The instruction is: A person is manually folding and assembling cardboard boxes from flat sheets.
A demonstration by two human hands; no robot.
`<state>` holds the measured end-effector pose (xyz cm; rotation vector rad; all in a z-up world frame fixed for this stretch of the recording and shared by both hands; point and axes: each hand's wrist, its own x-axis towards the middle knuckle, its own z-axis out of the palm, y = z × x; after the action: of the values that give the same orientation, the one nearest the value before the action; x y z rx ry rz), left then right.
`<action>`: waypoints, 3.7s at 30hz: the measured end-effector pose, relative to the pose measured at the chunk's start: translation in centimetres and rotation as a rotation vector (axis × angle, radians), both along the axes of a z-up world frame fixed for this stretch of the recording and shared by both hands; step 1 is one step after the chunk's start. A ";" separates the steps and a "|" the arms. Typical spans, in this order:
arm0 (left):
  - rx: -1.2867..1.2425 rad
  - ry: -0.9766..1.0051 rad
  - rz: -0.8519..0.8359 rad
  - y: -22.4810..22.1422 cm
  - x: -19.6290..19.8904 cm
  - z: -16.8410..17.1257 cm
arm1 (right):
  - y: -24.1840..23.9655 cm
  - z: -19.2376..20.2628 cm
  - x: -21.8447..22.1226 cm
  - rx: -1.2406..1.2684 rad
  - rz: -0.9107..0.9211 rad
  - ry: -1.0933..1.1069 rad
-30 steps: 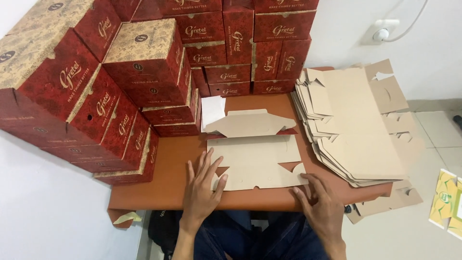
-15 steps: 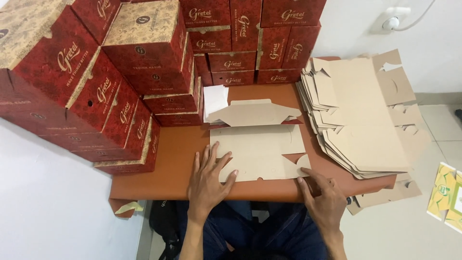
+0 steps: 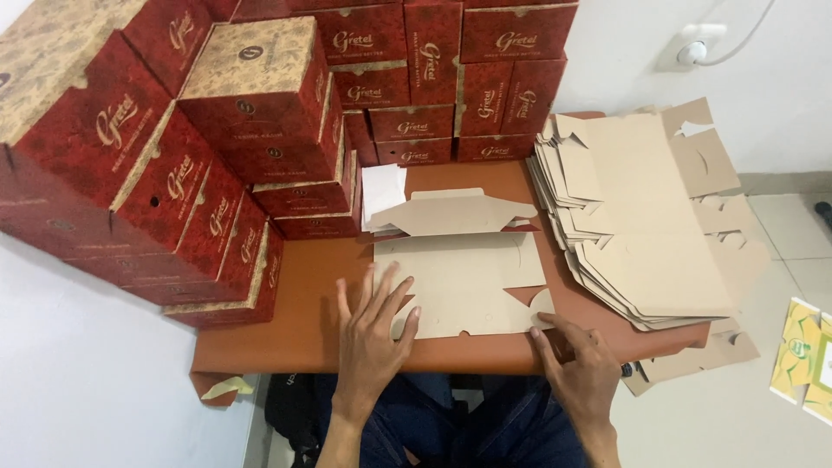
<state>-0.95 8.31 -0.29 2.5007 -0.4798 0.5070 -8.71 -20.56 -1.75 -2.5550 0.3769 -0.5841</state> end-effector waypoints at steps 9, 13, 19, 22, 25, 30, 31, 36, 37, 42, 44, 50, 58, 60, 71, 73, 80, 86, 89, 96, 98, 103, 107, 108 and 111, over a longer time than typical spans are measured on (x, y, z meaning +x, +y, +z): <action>-0.069 0.132 -0.193 -3.9 6.8 4.5 | 0.2 0.5 -0.1 0.009 -0.012 -0.004; -0.083 0.194 -0.265 -3.9 8.3 3.3 | -0.1 -0.3 0.0 -0.005 0.004 -0.026; -0.154 0.088 -0.289 -2.4 3.8 2.7 | 0.2 0.7 -0.1 -0.023 -0.005 -0.016; 0.040 0.054 -0.096 -0.8 0.8 2.6 | 0.3 1.1 0.0 0.001 -0.006 0.001; -0.072 0.170 -0.053 0.1 -0.8 1.2 | 0.4 1.1 -0.1 0.070 -0.001 0.000; -0.019 0.106 -0.013 -0.2 -1.1 0.7 | 1.3 1.0 0.5 0.133 0.069 -0.161; -0.019 0.101 -0.016 -0.3 -1.0 0.7 | 1.2 0.3 0.8 0.132 0.067 -0.166; 0.010 0.152 0.004 -0.2 -1.0 0.4 | 3.4 1.7 1.5 0.274 0.313 -0.063; 0.010 0.150 0.007 -0.2 -1.0 0.5 | 3.9 2.3 1.6 0.274 0.316 -0.065; 0.001 0.158 0.009 -0.2 -1.0 0.0 | 5.0 3.5 2.3 0.160 0.384 -0.053; -0.007 0.172 0.008 -0.1 -0.9 0.0 | 4.6 3.2 2.6 0.175 0.358 0.014; 0.035 0.092 0.109 -0.1 -0.8 -1.5 | 3.9 2.7 3.3 0.188 0.341 0.116; -0.180 0.065 0.351 -0.9 -4.8 -2.5 | 3.9 3.0 3.1 0.293 0.359 0.137; -0.316 0.123 0.292 -1.5 -5.6 -3.6 | 3.9 2.7 3.2 0.274 0.356 0.125; -0.130 0.199 -0.108 -4.5 -5.5 -1.4 | 3.8 2.8 3.1 0.266 0.381 0.099; -0.057 0.184 -0.113 -4.7 -5.4 -1.4 | 3.6 2.6 3.3 0.267 0.386 0.108; -0.101 0.146 -0.081 -4.3 -5.0 0.1 | 3.5 1.0 3.2 0.168 0.344 0.056; -0.295 0.306 -0.039 -2.9 -3.9 -2.0 | 2.5 -1.5 3.6 0.109 0.393 -0.164; -0.399 0.289 -0.038 -2.2 -3.9 -0.6 | 1.5 -2.2 2.9 0.165 0.339 -0.199; -0.026 0.063 0.156 -0.6 -3.1 -2.5 | -0.2 -0.2 1.8 0.167 0.148 -0.076; 0.014 0.022 0.099 -0.7 -2.8 -0.2 | -0.2 0.4 2.2 0.006 0.181 -0.108; 0.178 0.065 -0.148 -1.6 -1.6 2.4 | 0.2 2.0 5.1 -0.246 0.449 -0.099; 0.211 0.228 -0.326 -1.8 -0.5 -0.1 | -0.3 -0.6 7.7 -0.479 0.663 0.085; 0.269 0.314 -0.354 -1.7 -0.1 -1.1 | -0.6 -1.8 8.2 -0.503 0.685 0.156; 0.204 0.206 -0.344 -1.3 -1.7 -0.1 | -0.2 -0.9 6.5 -0.396 0.647 0.144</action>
<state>-2.69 7.02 -0.35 2.5469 -0.8950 0.0678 -2.25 -20.75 -2.70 -2.8687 -0.5643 -0.2426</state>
